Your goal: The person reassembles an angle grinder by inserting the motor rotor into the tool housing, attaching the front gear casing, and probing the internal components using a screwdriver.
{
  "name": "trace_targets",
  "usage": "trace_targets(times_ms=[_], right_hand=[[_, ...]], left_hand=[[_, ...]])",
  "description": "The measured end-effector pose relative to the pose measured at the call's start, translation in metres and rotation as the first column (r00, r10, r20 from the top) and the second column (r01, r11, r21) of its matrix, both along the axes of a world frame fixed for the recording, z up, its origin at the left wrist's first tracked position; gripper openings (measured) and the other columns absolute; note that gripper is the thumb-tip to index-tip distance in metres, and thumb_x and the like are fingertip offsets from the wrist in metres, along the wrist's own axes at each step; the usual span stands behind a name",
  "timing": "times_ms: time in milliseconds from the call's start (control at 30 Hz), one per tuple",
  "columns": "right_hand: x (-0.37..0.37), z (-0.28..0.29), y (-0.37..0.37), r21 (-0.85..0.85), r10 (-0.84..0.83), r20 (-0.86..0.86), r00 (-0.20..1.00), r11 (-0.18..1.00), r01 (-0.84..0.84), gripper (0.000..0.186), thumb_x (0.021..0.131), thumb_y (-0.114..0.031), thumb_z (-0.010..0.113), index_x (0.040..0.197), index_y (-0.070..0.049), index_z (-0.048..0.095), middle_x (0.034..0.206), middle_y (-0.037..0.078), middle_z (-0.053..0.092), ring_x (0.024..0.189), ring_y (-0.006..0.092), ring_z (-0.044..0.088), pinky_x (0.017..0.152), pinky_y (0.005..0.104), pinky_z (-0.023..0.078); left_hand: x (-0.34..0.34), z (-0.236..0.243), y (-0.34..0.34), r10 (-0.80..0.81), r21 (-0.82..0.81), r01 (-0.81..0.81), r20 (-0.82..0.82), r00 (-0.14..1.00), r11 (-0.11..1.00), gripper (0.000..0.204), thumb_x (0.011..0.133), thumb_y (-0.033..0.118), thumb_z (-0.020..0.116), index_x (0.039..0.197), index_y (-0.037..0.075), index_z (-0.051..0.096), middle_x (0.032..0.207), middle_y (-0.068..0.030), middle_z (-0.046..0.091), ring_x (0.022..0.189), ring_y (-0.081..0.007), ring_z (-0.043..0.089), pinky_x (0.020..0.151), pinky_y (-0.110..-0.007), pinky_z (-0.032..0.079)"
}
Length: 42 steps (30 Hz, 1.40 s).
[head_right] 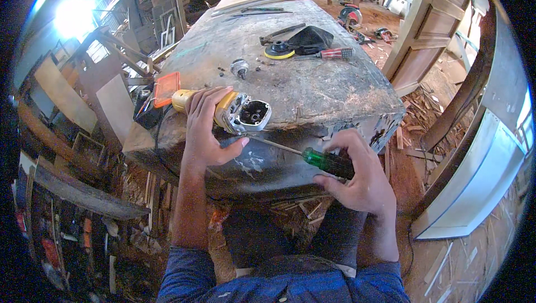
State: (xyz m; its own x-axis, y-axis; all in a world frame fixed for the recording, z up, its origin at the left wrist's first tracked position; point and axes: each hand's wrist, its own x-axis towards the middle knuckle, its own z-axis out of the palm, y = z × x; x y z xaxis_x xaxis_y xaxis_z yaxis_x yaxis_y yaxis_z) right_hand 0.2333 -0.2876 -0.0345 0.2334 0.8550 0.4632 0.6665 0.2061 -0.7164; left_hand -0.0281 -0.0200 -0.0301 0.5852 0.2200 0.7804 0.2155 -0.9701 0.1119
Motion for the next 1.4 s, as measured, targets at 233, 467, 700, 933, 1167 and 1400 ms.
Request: trace_targets(times_ms=[233,467,700,933,1167,1400], right_hand=[[0.006,0.021,0.012,-0.249,-0.077,0.019,0.997,0.965,0.079,0.03,0.092,-0.01,0.092,0.116,-0.003,0.076,0.117,0.017,0.073,0.11,0.035,0.074,0.092,0.0435,0.058],[0.018,0.006,0.011,0.114,0.115,0.178,0.977,0.984,-0.137,0.041,0.102,-0.032,0.086,0.129,-0.003,0.077,0.108,0.015,0.08,0.097,0.0326,0.079,0.09,0.0408,0.06],[0.012,-0.007,0.013,-0.395,-0.072,-0.242,0.968,0.918,-0.031,0.052,0.094,-0.027,0.093,0.138,-0.005,0.073,0.125,0.016,0.076,0.117,0.0298,0.075,0.099,0.0415,0.057],[0.014,-0.001,0.003,0.016,-0.016,0.002,1.0,1.0,0.016,0.044,0.105,-0.04,0.082,0.127,-0.002,0.076,0.108,0.013,0.077,0.098,0.0278,0.075,0.087,0.0388,0.057],[0.002,-0.003,0.012,0.013,-0.1,-0.056,0.993,0.995,0.101,0.03,0.105,-0.027,0.08,0.118,-0.001,0.075,0.099,0.01,0.076,0.088,0.0254,0.072,0.085,0.0395,0.057],[0.017,-0.009,0.009,-0.285,-0.264,-0.156,0.952,0.935,0.212,0.024,0.112,-0.024,0.071,0.118,-0.001,0.077,0.103,0.007,0.075,0.089,0.0132,0.065,0.084,0.0309,0.054]], left_hand=[[0.002,0.003,-0.006,0.038,0.002,-0.038,-0.018,0.999,0.999,0.099,0.068,0.034,0.095,0.155,0.006,0.059,0.153,-0.0159,0.067,0.141,-0.0405,0.059,0.126,-0.056,0.038],[0.004,-0.003,-0.002,0.062,-0.018,-0.062,0.001,0.998,0.998,0.098,0.066,0.031,0.094,0.154,0.007,0.059,0.152,-0.0146,0.067,0.141,-0.0407,0.059,0.127,-0.056,0.038],[0.003,-0.005,-0.001,0.063,0.001,-0.063,0.021,0.998,0.998,0.099,0.063,0.028,0.094,0.153,0.007,0.06,0.151,-0.0148,0.068,0.14,-0.0407,0.06,0.127,-0.056,0.038],[0.005,-0.003,-0.002,0.061,-0.007,-0.06,0.015,0.998,0.998,0.098,0.062,0.028,0.093,0.152,0.007,0.06,0.151,-0.0152,0.068,0.139,-0.041,0.06,0.126,-0.056,0.038],[0.005,-0.004,-0.003,0.077,-0.007,-0.077,0.008,0.997,0.997,0.098,0.061,0.028,0.092,0.152,0.007,0.06,0.15,-0.0152,0.068,0.139,-0.0413,0.06,0.126,-0.056,0.039],[0.005,-0.002,-0.002,0.064,0.006,-0.064,0.024,0.998,0.998,0.097,0.062,0.028,0.092,0.151,0.006,0.06,0.148,-0.0153,0.068,0.139,-0.0409,0.06,0.126,-0.055,0.039]])
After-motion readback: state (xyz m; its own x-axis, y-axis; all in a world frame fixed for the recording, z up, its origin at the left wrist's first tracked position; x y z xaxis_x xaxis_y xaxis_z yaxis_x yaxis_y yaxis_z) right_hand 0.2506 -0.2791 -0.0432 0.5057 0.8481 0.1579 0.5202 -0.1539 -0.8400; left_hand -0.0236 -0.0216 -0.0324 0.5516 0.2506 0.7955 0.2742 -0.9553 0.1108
